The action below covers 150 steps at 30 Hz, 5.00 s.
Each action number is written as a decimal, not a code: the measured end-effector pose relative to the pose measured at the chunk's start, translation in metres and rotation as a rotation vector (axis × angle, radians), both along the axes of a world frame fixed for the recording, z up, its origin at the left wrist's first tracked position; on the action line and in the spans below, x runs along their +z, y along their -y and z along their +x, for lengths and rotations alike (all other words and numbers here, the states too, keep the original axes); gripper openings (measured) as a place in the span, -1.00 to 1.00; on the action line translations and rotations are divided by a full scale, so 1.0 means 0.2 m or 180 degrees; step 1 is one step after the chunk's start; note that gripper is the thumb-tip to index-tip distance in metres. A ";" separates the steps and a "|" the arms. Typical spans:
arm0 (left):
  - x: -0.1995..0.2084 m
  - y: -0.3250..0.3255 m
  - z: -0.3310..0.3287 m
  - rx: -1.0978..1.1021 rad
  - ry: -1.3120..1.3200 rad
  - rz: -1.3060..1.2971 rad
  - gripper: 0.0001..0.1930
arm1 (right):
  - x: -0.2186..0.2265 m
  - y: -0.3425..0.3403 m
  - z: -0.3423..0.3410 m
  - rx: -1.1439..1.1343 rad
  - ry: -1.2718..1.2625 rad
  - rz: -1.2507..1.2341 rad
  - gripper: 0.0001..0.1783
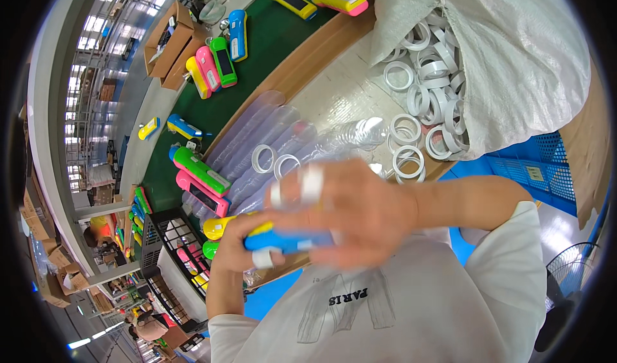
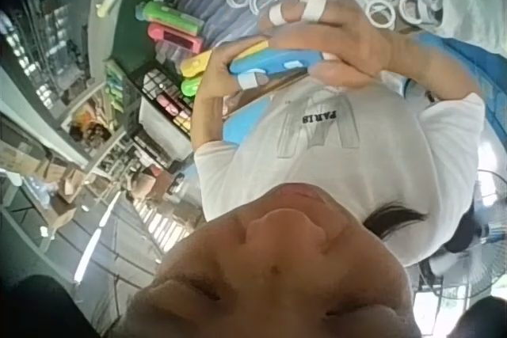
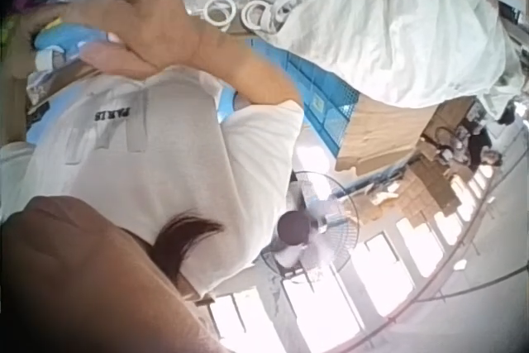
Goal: Manually assemble flashlight components by fitting lens covers onto colored flashlight bodies on an assembly line.
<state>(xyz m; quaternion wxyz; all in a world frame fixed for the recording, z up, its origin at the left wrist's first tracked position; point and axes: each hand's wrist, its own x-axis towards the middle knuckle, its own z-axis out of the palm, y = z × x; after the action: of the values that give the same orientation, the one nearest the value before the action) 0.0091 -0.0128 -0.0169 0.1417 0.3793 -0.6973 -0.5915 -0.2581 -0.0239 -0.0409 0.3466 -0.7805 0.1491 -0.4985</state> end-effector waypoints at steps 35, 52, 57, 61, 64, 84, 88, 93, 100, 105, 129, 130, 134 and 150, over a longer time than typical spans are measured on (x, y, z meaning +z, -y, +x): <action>-0.25 -0.02 -0.23 0.1053 0.0881 -0.1503 -0.45 | -0.27 0.27 0.01 -0.0548 0.0012 0.3215 -0.45; -0.28 -0.27 -0.41 0.1534 -0.0426 0.0908 -0.36 | -0.14 0.05 0.20 0.0336 0.2723 0.3470 -0.64; -0.29 -0.45 -0.42 0.0897 -0.3059 0.3310 -0.34 | -0.19 0.00 0.23 0.1542 0.3313 0.3744 -0.66; -0.27 -0.49 -0.46 0.0864 -0.3457 0.3429 -0.34 | -0.24 -0.02 0.25 0.1989 0.3784 0.3791 -0.67; -0.27 -0.47 -0.41 0.1108 -0.2057 0.2525 -0.39 | -0.26 -0.03 0.22 0.1765 0.3563 0.3447 -0.69; -0.35 0.59 -0.31 0.1820 -0.0024 -0.0079 -0.51 | -0.37 0.28 -0.21 -0.3429 -0.2393 0.0518 -0.59; -0.50 1.22 -0.44 0.1339 0.0338 -0.1983 -0.50 | -0.43 0.33 -0.27 -0.3590 -0.3099 0.0597 -0.60; -0.59 1.82 -0.43 0.1463 0.3208 -0.3361 -0.47 | -0.47 0.39 -0.27 -0.3540 -0.3300 0.0904 -0.63; -0.77 1.81 -0.29 0.1200 0.3661 -0.3435 -0.35 | -0.47 0.40 -0.28 -0.3615 -0.2918 0.0971 -0.59; -0.73 1.60 0.17 0.1431 0.4317 -0.2774 -0.32 | -0.42 0.36 -0.27 -0.3595 -0.3174 0.1042 -0.55; -0.26 0.67 -0.10 0.1668 -0.0001 -0.0226 -0.83 | -0.39 0.43 0.20 -0.1759 -0.1227 0.0379 -0.28; -0.27 0.66 -0.14 0.1637 -0.0172 -0.0044 -0.81 | -0.40 0.43 0.22 -0.1670 -0.1017 0.0437 -0.21; -0.39 0.89 -0.05 0.1927 0.1055 -0.3029 -0.78 | -0.40 0.42 0.22 -0.1498 -0.0890 0.1143 -0.20; -0.37 1.10 0.31 0.2891 0.0059 -0.0244 -0.36 | -0.39 0.44 0.14 -0.1147 -0.0495 0.1987 -0.20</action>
<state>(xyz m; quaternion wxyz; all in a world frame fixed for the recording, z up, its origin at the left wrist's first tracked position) 0.0721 -0.2319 -0.0901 0.3944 0.6464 -0.4829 -0.4397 -0.2309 -0.1124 -0.1183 0.4622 -0.6339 0.4550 -0.4212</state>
